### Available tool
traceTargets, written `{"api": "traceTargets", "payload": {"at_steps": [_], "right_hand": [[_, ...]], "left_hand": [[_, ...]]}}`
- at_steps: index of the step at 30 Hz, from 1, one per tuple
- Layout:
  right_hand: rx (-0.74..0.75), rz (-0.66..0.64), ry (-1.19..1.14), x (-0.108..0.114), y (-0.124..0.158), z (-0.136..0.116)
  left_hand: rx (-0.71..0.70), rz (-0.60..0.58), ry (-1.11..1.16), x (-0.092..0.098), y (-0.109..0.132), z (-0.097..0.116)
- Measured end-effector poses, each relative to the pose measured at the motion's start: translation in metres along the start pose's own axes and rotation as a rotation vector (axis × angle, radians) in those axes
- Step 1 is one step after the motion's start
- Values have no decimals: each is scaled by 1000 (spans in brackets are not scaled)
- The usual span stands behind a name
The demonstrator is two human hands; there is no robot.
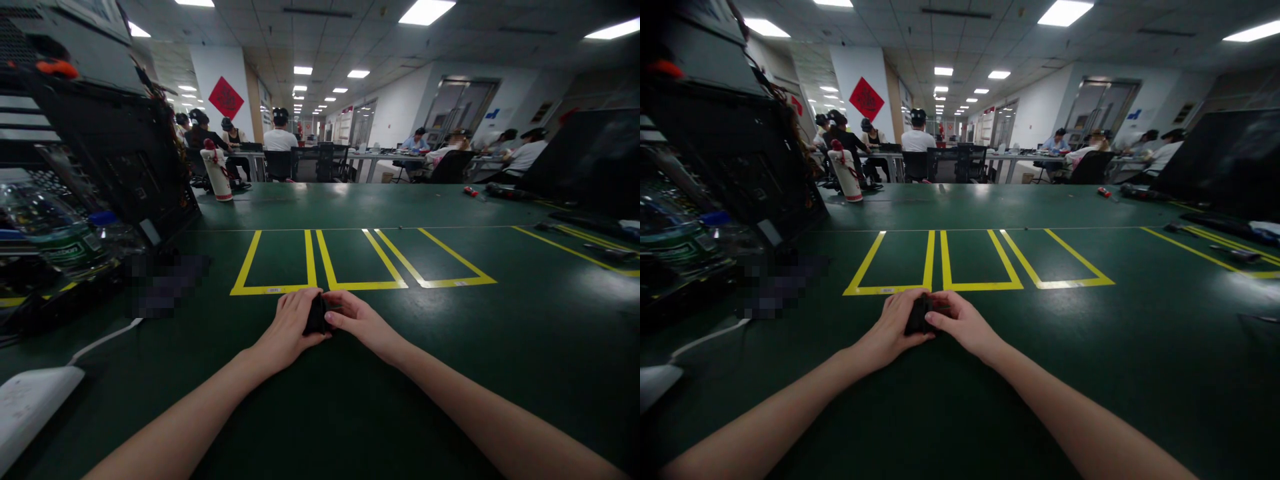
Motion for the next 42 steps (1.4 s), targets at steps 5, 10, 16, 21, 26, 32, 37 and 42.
{"api": "traceTargets", "payload": {"at_steps": [5,10,16,21,26,32,37,42], "right_hand": [[32,-72,-62,2,0,0],[31,-53,-68,-1,1,-3],[-26,-12,-21,0,1,-2],[42,-54,-68,1,0,0],[25,-13,-65,-1,0,-1],[-15,9,-10,1,0,-1],[31,-58,-89,1,0,-1],[24,-51,-91,1,0,0]], "left_hand": [[7,-11,-4,-1,0,-1],[14,-22,6,1,0,0],[17,-14,21,0,0,0],[14,-6,0,-2,0,-2],[10,-9,-10,-2,0,-3],[10,-4,8,-1,0,-1],[5,-1,1,-1,0,-1],[2,4,5,-1,0,-1]]}}
Point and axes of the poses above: each hand's wrist, its own y-axis away from the middle knuckle, its own x-axis out of the back of the hand, z = x × y, the point moved 1 cm from there along -y, towards the middle knuckle, and after that the axes turned 3 degrees about x, right-handed, at the moved point
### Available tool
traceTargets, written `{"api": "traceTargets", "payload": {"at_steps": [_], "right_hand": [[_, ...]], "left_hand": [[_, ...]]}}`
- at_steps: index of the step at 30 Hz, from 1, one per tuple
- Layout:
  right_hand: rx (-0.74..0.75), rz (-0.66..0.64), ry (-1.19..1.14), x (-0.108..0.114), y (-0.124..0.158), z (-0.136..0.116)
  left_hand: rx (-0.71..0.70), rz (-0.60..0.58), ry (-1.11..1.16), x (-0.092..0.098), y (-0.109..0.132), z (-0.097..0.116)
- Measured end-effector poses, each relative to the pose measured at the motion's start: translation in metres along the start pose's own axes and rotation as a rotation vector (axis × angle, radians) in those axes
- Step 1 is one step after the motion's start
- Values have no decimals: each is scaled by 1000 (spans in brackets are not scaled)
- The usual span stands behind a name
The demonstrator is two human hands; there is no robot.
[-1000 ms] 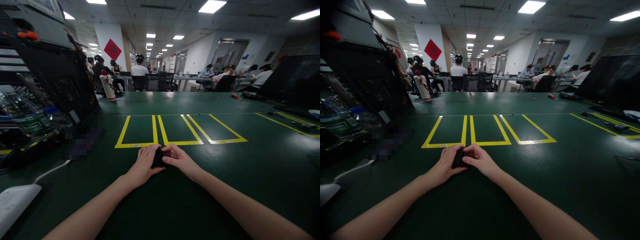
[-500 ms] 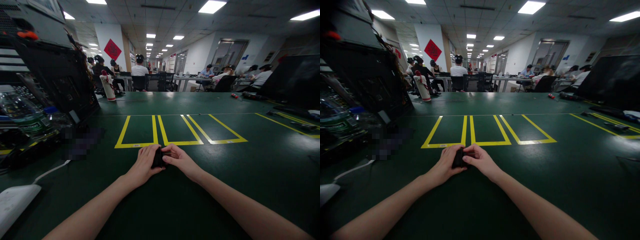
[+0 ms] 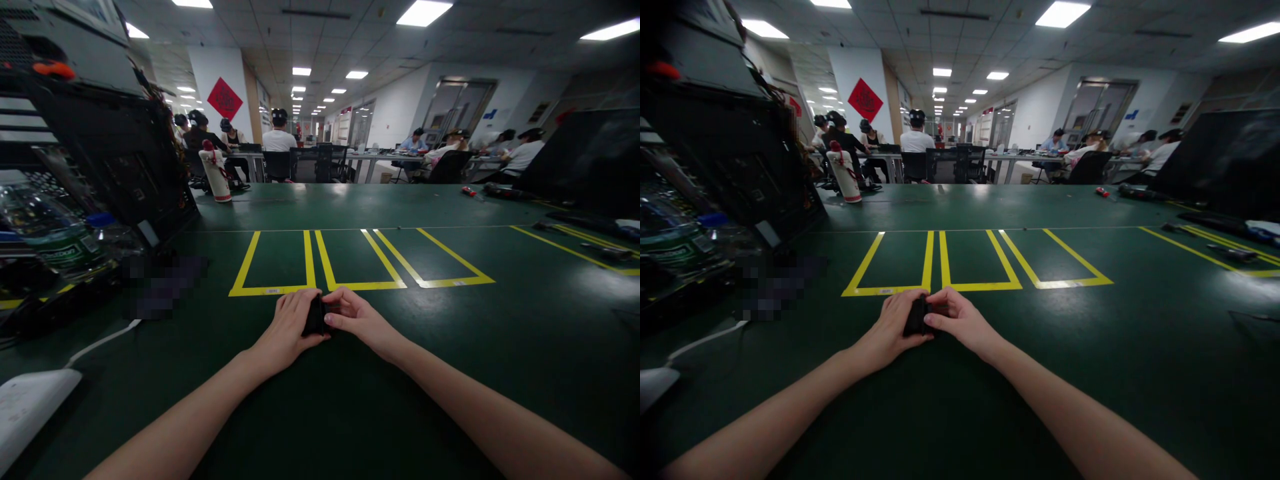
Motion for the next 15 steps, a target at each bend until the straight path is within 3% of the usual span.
{"api": "traceTargets", "payload": {"at_steps": [5,11,15], "right_hand": [[-21,36,87,0,0,1],[34,-26,-2,0,0,1],[31,6,-8,-1,0,1]], "left_hand": [[13,-6,8,-1,0,-1],[0,-1,-2,-2,-1,0],[5,-9,0,-2,0,0]]}}
Point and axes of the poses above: each hand's wrist, its own y-axis away from the middle knuckle, its own x-axis out of the back of the hand, z = x × y, the point moved 1 cm from there along -y, towards the middle knuckle, and after that the axes turned 3 degrees about x, right-handed, at the moved point
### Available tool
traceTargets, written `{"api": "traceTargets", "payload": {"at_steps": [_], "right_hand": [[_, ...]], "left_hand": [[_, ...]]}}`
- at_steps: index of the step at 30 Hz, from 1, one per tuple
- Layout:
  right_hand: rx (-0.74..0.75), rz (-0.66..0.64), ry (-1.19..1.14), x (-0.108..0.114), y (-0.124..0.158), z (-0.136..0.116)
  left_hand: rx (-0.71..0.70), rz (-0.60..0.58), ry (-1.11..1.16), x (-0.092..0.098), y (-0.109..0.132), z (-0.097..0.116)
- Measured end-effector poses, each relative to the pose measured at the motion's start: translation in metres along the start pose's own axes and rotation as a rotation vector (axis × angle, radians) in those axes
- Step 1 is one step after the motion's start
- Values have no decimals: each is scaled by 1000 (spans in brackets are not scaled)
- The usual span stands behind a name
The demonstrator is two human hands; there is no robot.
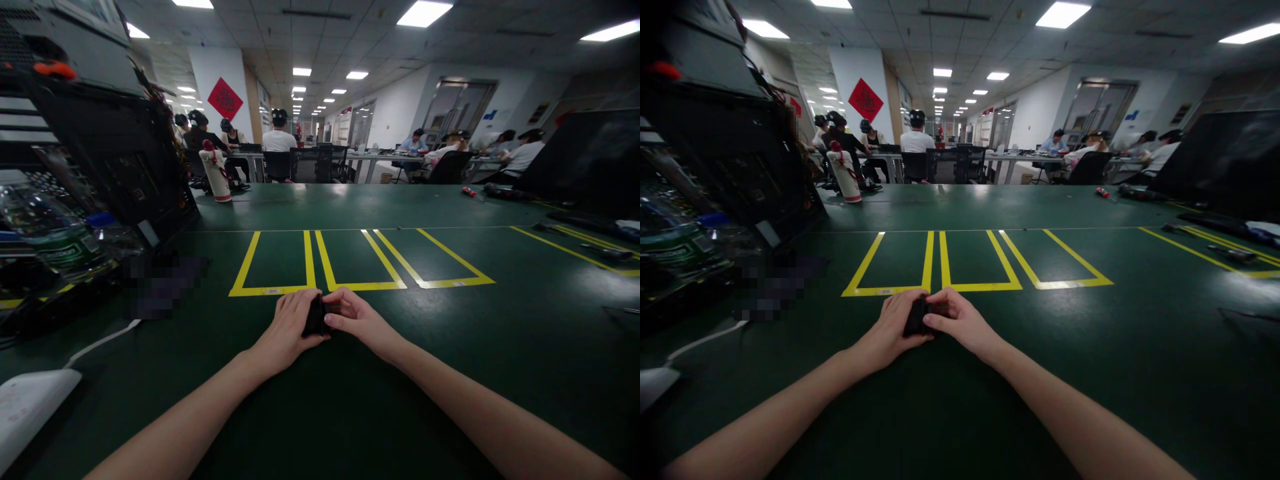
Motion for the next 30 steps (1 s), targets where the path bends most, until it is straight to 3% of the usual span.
{"api": "traceTargets", "payload": {"at_steps": [5,13,20,30], "right_hand": [[-39,50,83,-1,1,-2],[-22,-21,20,-1,2,-6],[-48,47,94,0,1,-2],[7,-20,29,0,0,0]], "left_hand": [[5,-3,-8,0,0,-1],[-1,-16,4,2,0,1],[6,-16,11,3,1,1],[4,-2,-2,1,-1,1]]}}
Point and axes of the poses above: each hand's wrist, its own y-axis away from the middle knuckle, its own x-axis out of the back of the hand, z = x × y, the point moved 1 cm from there along -y, towards the middle knuckle, and after that the axes turned 3 degrees about x, right-handed, at the moved point
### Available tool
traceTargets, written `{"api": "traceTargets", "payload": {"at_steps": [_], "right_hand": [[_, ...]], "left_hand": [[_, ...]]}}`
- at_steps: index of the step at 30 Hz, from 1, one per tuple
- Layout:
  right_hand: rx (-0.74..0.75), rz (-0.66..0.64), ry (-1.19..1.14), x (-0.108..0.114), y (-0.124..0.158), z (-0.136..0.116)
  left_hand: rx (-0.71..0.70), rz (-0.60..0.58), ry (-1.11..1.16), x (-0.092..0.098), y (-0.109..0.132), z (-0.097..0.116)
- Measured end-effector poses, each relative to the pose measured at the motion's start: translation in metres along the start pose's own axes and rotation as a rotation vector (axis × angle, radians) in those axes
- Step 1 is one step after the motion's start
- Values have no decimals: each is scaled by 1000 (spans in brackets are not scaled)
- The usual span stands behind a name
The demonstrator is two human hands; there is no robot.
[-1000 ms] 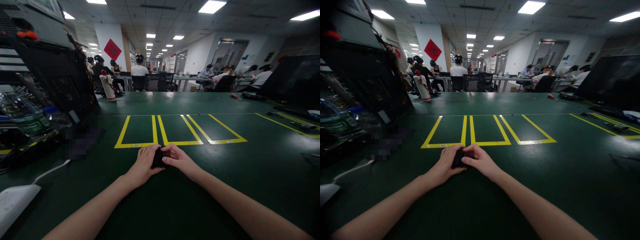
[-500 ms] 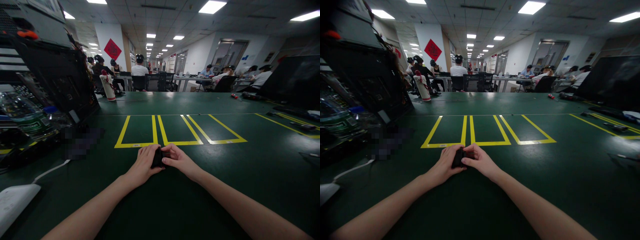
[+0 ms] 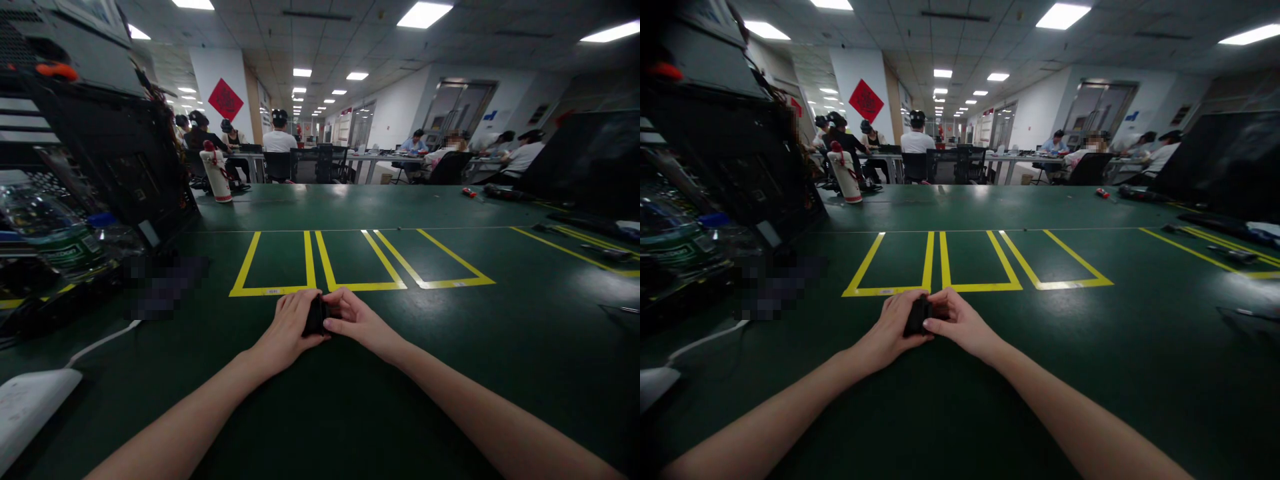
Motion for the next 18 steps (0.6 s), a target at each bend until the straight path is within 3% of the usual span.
{"api": "traceTargets", "payload": {"at_steps": [5,14,18], "right_hand": [[-22,55,58,-1,0,0],[-17,-36,2,1,0,-3],[-21,0,9,0,0,-2]], "left_hand": [[-3,0,2,1,0,1],[-4,2,5,1,1,0],[-5,1,5,1,1,0]]}}
Point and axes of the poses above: each hand's wrist, its own y-axis away from the middle knuckle, its own x-axis out of the back of the hand, z = x × y, the point moved 1 cm from there along -y, towards the middle knuckle, and after that the axes turned 3 degrees about x, right-handed, at the moved point
